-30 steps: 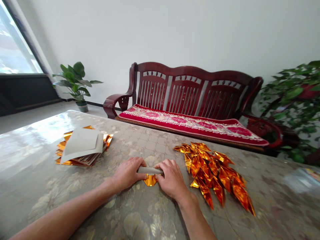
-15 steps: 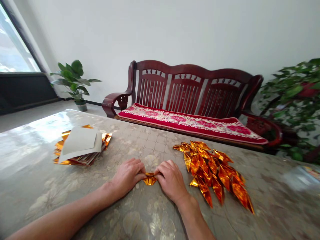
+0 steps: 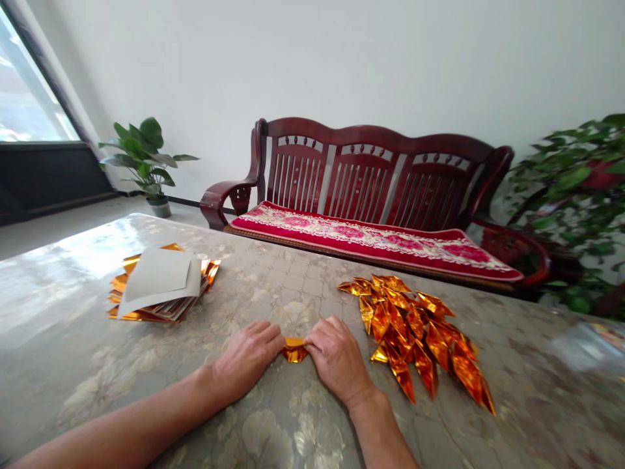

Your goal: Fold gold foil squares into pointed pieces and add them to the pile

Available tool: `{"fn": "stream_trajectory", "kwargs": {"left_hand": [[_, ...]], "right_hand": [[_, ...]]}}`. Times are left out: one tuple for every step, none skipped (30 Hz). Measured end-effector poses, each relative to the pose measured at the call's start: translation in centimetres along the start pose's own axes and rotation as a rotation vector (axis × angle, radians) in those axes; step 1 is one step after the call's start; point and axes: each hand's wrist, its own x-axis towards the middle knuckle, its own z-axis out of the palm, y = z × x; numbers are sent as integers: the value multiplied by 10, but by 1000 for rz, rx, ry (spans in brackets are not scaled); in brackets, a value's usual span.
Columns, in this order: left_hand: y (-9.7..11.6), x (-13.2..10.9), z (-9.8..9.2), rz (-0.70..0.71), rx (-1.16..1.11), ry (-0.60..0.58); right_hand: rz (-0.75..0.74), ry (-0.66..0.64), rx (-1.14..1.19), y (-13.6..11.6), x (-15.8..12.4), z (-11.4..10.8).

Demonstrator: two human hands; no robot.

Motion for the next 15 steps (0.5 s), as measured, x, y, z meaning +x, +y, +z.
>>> {"fn": "stream_trajectory", "kwargs": {"left_hand": [[1,-1,-2,6,6,-6],[2,-1,-3,13,12,-12],[3,-2,-4,20,19,-16],[4,-3,-4,27,27,-20],[5,-4,-4,34,35,-21],[6,-5,-3,38,43,-18],[7,-7,-2,38,51,-13],[7,-7,-1,34,58,-3],[8,-8,0,28,61,7],[9,-8,1,21,60,18],[9,-8,2,10,56,25],[10,-7,2,-6,48,26],[10,-6,2,-26,40,24],[11,-4,2,-51,30,18],[11,-1,0,-79,18,8]], "right_hand": [[-6,-2,8,1,-1,0],[-12,-6,18,1,-2,0],[-16,-10,30,2,-2,0],[-18,-16,42,2,-3,0],[-15,-20,54,2,-3,-1],[-7,-25,63,2,-4,-1],[8,-27,70,2,-3,-1],[27,-28,73,1,-3,-1],[52,-28,71,0,-3,-1],[80,-29,67,-1,-2,-1],[112,-31,62,-2,-1,-1],[144,-36,59,-3,-1,-1],[174,-42,58,-4,0,-1],[199,-50,60,-5,1,-1],[216,-59,66,-5,2,-1]]}}
